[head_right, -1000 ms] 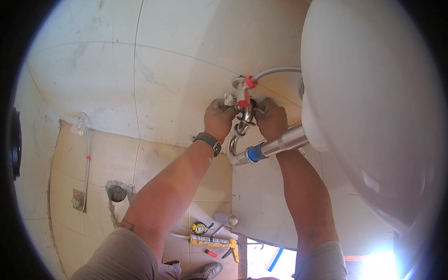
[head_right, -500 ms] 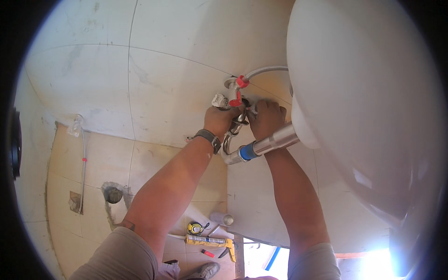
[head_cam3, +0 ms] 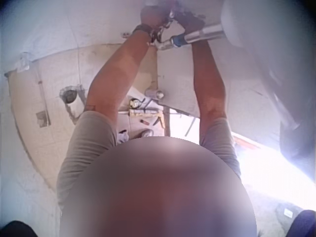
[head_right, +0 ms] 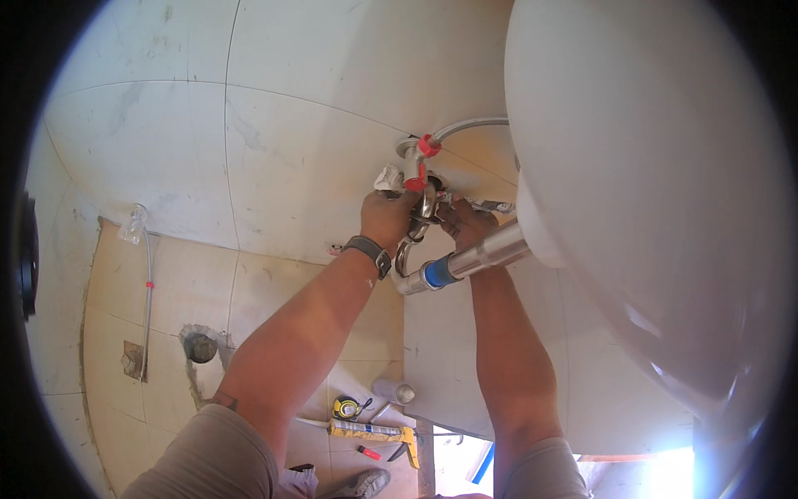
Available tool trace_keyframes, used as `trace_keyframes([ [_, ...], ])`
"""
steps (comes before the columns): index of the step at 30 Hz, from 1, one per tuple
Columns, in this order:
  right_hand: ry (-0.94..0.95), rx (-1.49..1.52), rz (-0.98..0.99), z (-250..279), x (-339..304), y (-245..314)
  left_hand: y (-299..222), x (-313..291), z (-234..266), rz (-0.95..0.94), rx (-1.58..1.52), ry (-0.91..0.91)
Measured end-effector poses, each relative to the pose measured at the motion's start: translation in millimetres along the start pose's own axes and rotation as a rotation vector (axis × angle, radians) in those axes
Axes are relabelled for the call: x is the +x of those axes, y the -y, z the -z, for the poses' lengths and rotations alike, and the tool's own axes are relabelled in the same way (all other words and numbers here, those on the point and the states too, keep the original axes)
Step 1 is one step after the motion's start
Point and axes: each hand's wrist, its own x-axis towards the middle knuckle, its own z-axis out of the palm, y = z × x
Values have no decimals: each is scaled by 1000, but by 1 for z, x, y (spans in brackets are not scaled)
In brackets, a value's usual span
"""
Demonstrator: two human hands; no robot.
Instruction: The person sits on the floor and works on the plumbing under a wall-mounted sink. They wrap the pipe threads with white tape, then tighten the pipe connections by hand.
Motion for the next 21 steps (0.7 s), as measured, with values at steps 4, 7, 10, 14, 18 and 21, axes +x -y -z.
trace_keyframes([
  [4,89,-208,178,12,5,3,4,1,-1,-193,297,-62],
  [7,232,-773,515,12,16,14,0,-1,0,-250,466,-70],
  [10,158,-791,447,5,12,23,-9,-4,2,-225,579,-31],
  [14,125,-593,304,-9,-5,34,-17,-7,1,-215,621,31],
  [18,162,-692,291,-15,-14,50,-11,-10,1,-336,714,33],
  [21,166,-828,273,-17,-14,57,-3,-13,1,-439,628,-35],
])
